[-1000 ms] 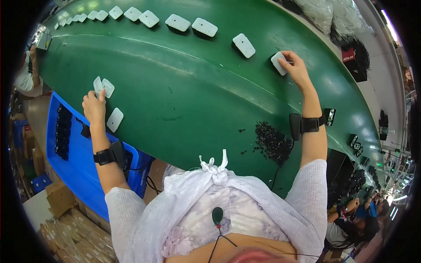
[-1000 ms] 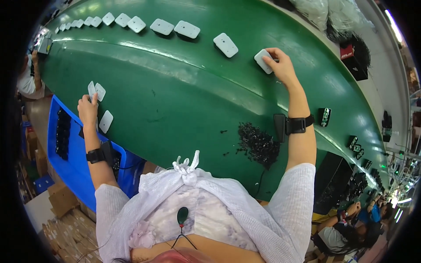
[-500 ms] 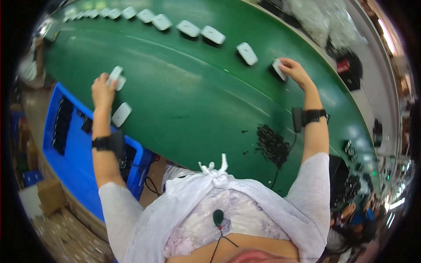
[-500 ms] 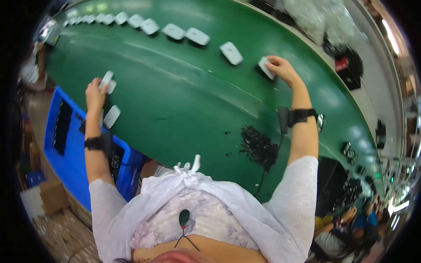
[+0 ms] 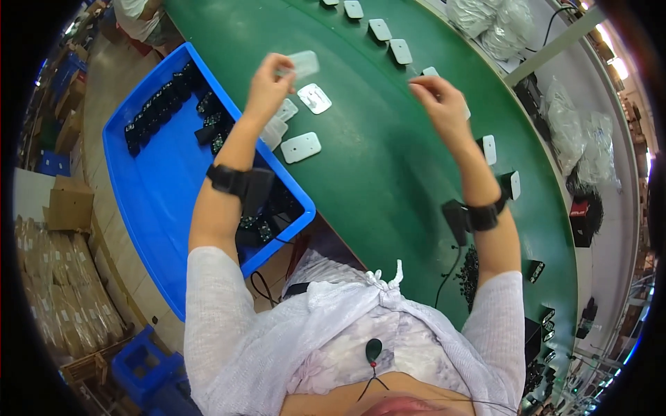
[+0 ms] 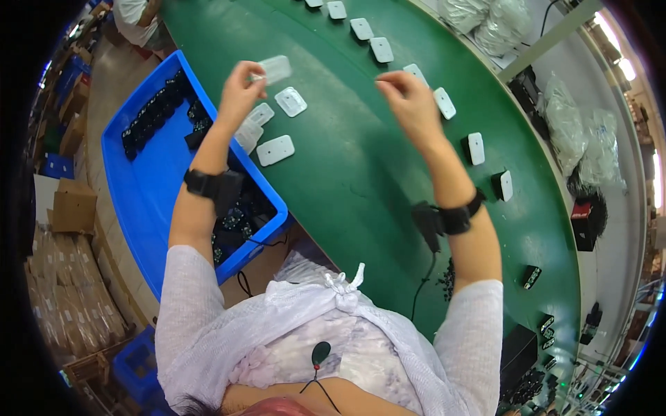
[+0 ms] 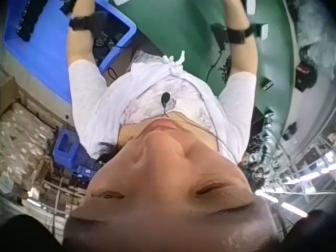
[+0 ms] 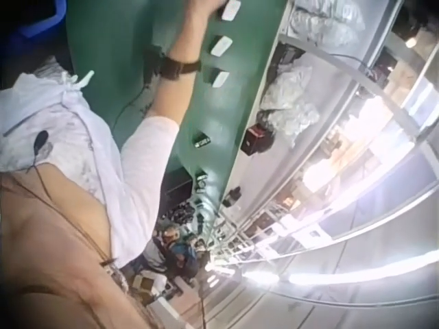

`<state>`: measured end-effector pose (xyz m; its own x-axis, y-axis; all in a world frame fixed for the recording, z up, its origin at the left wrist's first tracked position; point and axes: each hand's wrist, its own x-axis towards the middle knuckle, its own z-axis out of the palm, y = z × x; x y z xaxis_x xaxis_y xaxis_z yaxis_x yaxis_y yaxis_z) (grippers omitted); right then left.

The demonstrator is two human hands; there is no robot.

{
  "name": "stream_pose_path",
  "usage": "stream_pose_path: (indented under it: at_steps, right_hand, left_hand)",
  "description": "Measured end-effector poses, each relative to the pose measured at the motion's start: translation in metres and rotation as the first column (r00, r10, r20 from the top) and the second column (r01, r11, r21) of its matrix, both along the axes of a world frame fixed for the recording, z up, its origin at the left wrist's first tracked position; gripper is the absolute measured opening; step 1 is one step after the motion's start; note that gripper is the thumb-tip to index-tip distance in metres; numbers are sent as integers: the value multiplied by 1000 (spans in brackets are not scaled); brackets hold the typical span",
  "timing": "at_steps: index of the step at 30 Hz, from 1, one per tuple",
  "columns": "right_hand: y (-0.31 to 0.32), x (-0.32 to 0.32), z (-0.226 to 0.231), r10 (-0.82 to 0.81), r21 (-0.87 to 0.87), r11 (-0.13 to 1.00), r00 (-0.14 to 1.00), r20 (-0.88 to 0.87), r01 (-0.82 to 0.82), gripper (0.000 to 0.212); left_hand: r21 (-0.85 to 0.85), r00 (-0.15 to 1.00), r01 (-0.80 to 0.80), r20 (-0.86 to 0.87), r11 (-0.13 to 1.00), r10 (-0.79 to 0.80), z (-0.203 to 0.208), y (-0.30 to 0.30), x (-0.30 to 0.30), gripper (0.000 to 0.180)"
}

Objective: The person picks up a white plastic plate and a black screw, inserts the screw into the plate, and then presses the plate onto a black electronic housing. The person then places the assembled unit onto the green conveyor belt and repeats the process.

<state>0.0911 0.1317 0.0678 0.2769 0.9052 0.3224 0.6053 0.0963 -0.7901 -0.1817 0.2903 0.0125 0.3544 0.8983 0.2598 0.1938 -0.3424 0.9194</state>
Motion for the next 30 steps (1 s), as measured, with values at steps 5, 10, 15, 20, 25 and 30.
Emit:
stream_pose_path:
  at_steps: [5,10,15,20,25,30]
  right_hand:
    - [86,-107,-44,162,-38,987,966,200,-158,14]
    - [137,-164,-87,235,-18,970,920,314,-241,14]
    - [160,-202,-97,221,-85,973,777,589,-213,14]
    - [160,-205,-95,279,-198,960,761,585,-199,16]
    - [176,-176,-99,152,-48,988,957,245,-145,11]
    - [180,-177,-93,247,-179,963,931,267,-204,22]
  left_hand:
    - [-138,982,-98,147,986,118,40,-28,-105,53]
    - [-304,967,-137,166,943,193,25,-94,-160,42]
    - [-390,968,-159,121,907,222,14,-154,-197,44]
    - [-474,954,-157,156,866,257,19,-180,-194,41]
    - [-479,956,-130,172,868,238,18,-181,-187,41]
    - [-503,946,-113,211,857,248,14,-191,-188,40]
